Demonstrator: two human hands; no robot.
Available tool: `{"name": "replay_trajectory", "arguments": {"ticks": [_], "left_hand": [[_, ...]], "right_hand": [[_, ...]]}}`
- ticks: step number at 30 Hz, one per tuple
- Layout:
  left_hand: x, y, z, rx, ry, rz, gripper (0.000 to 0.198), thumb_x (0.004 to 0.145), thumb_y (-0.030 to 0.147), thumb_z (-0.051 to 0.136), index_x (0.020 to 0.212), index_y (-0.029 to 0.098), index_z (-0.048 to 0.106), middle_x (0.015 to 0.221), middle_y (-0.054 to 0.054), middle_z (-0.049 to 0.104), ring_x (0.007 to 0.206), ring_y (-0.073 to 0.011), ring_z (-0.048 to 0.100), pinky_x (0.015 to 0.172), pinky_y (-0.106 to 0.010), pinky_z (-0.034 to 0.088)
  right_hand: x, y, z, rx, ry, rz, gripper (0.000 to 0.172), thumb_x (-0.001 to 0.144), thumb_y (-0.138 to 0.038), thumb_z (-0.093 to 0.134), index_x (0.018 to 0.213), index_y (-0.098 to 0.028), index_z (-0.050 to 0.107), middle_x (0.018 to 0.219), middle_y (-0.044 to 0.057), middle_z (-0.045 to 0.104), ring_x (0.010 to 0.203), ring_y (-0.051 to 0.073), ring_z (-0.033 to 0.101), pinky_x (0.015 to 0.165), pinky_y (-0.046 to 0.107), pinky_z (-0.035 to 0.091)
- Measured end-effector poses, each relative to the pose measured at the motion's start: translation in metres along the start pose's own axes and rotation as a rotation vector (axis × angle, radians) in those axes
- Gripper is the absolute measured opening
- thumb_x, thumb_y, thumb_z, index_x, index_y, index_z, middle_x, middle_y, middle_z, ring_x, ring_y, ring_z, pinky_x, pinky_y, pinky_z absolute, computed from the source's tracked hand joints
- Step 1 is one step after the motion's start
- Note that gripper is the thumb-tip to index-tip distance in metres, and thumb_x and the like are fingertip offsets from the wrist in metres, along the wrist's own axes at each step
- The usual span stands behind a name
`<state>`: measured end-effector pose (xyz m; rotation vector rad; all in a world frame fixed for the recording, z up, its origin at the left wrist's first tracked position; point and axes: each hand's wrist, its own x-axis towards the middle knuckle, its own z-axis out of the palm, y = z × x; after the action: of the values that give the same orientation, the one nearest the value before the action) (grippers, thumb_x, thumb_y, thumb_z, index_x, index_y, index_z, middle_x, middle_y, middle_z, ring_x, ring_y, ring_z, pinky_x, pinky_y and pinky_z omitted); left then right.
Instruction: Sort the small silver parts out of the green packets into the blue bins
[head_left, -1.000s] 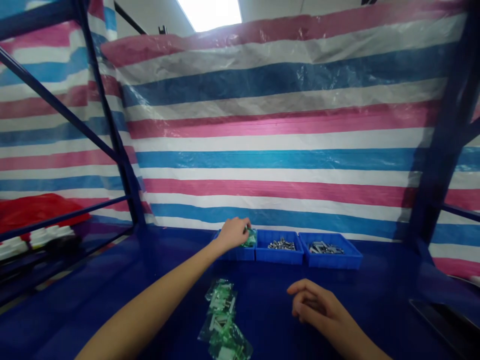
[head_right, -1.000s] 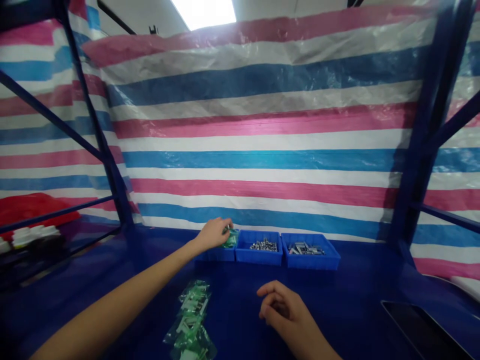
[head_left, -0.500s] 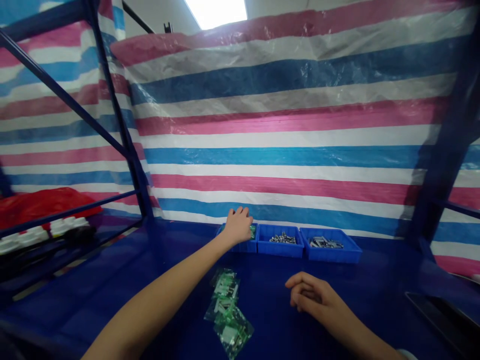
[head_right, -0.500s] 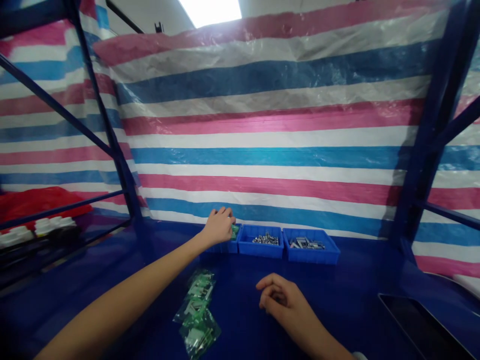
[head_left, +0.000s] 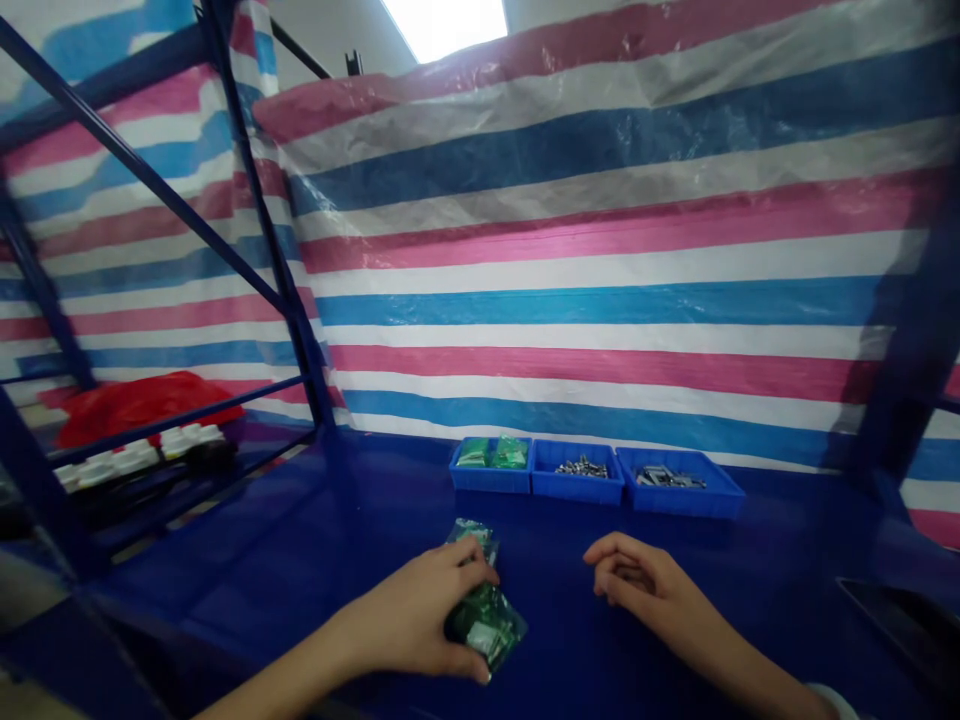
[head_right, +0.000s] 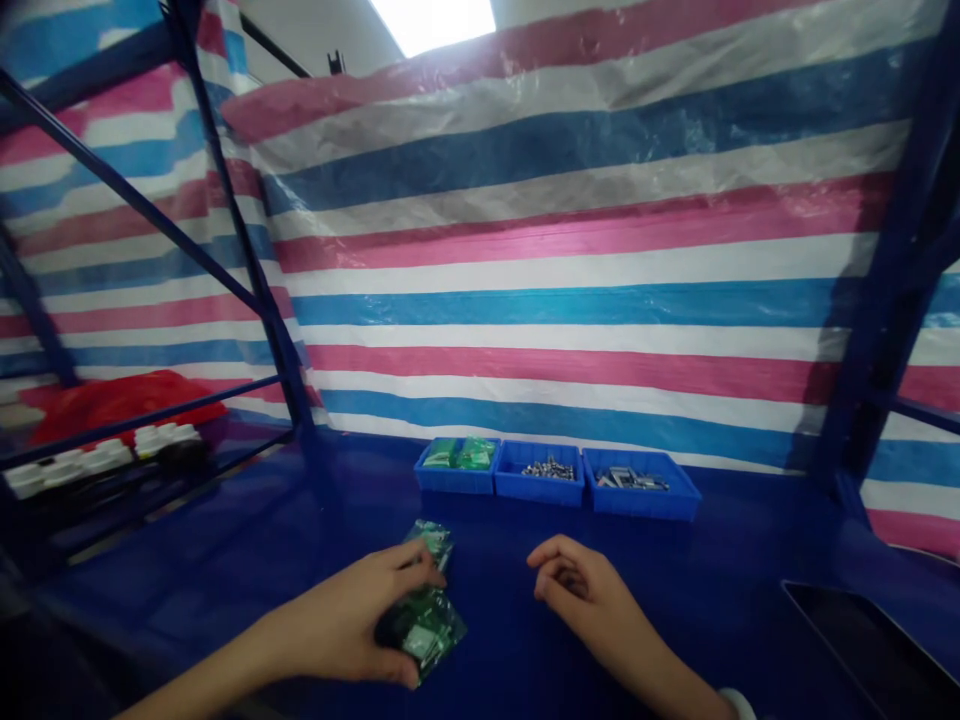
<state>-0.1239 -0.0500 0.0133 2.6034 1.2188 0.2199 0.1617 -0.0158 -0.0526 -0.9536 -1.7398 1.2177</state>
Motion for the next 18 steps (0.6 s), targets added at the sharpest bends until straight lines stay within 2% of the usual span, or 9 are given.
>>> {"name": "replay_trajectory", "arguments": {"ticks": [2,5,9,12,15,18], "left_hand": [[0.003,0.001,0.007,-0.044,0.020,0.003,0.062,0.062,0.042,0.080,0.117,0.023,0.058,0.112,-0.009,0.056,0.099,-0.0272,0.057,0.083,-0.035,0.046],[0.025,0.006,0.012,-0.112,0.027,0.084,0.055,0.062,0.035,0.082,0.110,0.024,0.059,0.110,-0.006,0.056,0.100,-0.0256,0.054,0.083,-0.034,0.045],[0.066,0.018,0.020,-0.327,0.031,0.151,0.030,0.066,0.010,0.075,0.092,0.021,0.063,0.088,-0.001,0.059,0.080,-0.0170,0.055,0.070,-0.026,0.042],[0.090,0.023,0.027,-0.537,0.069,0.145,0.027,0.064,-0.004,0.063,0.081,0.018,0.063,0.076,0.002,0.058,0.070,-0.0132,0.055,0.063,-0.023,0.041],[0.101,0.023,0.030,-0.656,0.140,0.114,0.025,0.070,0.000,0.059,0.089,0.016,0.060,0.077,0.000,0.061,0.070,-0.0129,0.057,0.065,-0.024,0.043],[0.102,0.021,0.033,-0.946,0.268,0.021,0.021,0.075,0.013,0.065,0.095,0.016,0.058,0.085,-0.003,0.064,0.073,-0.0123,0.058,0.070,-0.025,0.044]], "right_hand": [[0.000,0.000,0.001,-0.011,0.011,0.006,0.014,0.081,-0.026,0.058,0.091,-0.017,0.060,0.073,0.001,0.061,0.071,0.016,0.058,0.068,0.028,0.045],[0.002,0.001,0.001,-0.025,0.047,0.008,0.016,0.080,-0.028,0.060,0.091,-0.017,0.061,0.073,0.001,0.061,0.071,0.016,0.058,0.068,0.028,0.045],[0.004,0.005,0.003,0.001,0.069,0.026,0.021,0.079,-0.033,0.061,0.093,-0.016,0.061,0.077,0.003,0.062,0.071,0.017,0.059,0.059,0.026,0.047],[0.004,0.005,0.006,0.000,0.051,0.043,0.023,0.074,-0.029,0.067,0.092,-0.016,0.063,0.079,0.003,0.064,0.069,0.016,0.060,0.057,0.025,0.047],[0.004,0.002,0.006,-0.022,0.048,0.040,0.016,0.070,-0.024,0.071,0.081,-0.014,0.065,0.072,0.002,0.066,0.064,0.014,0.061,0.061,0.025,0.047],[0.003,-0.001,0.005,0.057,0.080,0.122,0.018,0.069,-0.029,0.072,0.072,-0.015,0.062,0.059,-0.002,0.062,0.051,0.010,0.056,0.049,0.021,0.042]]}}
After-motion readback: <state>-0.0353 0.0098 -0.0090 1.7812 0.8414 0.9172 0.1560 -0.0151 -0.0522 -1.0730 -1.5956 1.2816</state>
